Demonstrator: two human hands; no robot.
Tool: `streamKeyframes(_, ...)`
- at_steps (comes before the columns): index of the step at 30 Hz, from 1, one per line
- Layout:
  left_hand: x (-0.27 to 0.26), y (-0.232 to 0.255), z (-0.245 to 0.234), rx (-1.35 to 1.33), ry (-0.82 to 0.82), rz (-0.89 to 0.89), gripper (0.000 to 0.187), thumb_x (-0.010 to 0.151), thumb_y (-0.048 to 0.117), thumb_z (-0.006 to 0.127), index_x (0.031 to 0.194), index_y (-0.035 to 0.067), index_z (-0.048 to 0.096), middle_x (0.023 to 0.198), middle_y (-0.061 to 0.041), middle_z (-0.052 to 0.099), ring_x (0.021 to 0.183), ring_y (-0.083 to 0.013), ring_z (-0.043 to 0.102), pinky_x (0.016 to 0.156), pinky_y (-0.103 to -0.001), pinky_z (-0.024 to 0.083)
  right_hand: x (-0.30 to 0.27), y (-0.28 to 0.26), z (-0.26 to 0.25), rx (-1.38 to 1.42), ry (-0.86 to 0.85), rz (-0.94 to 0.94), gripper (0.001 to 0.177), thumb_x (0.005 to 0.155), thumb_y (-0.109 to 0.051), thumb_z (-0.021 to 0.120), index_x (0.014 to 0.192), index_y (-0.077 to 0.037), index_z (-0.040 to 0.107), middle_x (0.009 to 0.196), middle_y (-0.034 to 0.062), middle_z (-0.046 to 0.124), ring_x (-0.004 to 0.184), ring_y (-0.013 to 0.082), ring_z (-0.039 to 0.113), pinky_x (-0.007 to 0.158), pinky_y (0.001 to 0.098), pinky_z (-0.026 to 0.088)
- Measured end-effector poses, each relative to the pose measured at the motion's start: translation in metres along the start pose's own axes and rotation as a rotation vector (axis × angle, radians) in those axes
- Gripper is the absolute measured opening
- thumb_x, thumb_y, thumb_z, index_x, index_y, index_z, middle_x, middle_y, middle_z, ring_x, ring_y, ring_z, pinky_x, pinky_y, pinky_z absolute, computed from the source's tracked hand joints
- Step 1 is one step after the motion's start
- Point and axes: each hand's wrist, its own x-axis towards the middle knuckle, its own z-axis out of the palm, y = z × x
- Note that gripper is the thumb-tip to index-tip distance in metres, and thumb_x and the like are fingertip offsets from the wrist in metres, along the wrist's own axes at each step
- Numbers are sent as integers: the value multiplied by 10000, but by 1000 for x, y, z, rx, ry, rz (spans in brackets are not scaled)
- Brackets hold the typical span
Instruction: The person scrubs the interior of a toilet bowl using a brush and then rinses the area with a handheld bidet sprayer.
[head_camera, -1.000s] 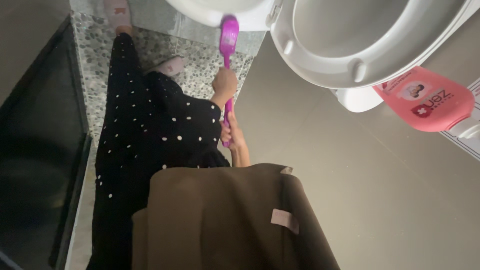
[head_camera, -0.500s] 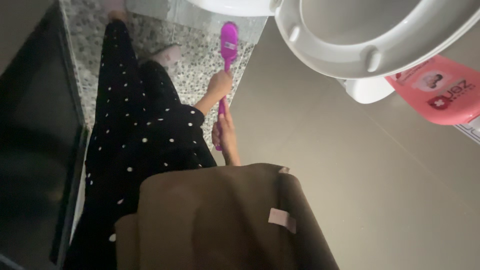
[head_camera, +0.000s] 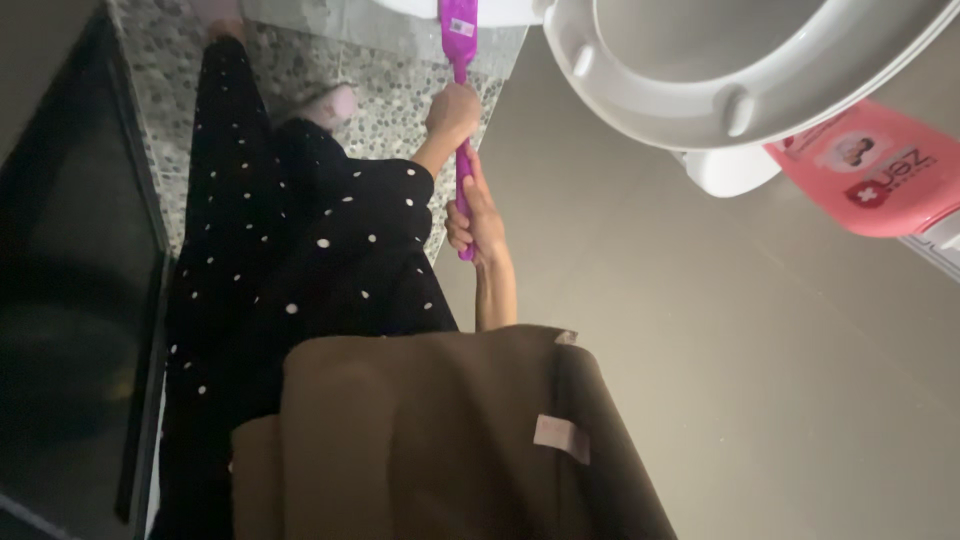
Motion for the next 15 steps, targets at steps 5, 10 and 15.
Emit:
streamKeyframes(5,28,-3,1,133,-23,203,404,884,280,348,979,17,640,923,-230,648,890,-400,632,765,-491,498,10,-11,15,-41,-56,-28,544,978,-333,417,1473,-324,190,516,-34,298,350,60,245,302,209,222)
streamKeyframes(10,53,14,-12,138,12,250,441,929,295,319,941,12,657,904,-233,646,889,-415,619,790,-487,490,34,-23,30,-67,26,-1,527,973,-320,408,1462,-334,211,503,-38,286,345,58,251,295,205,218)
streamKeyframes(15,76,34,-47,93,101,163,443,935,308,321,907,26,661,889,-197,663,884,-374,639,774,-462,509,70,-30,33,-75,-13,-27,477,979,-292,413,1435,-320,275,508,-30,320,347,60,283,307,208,252)
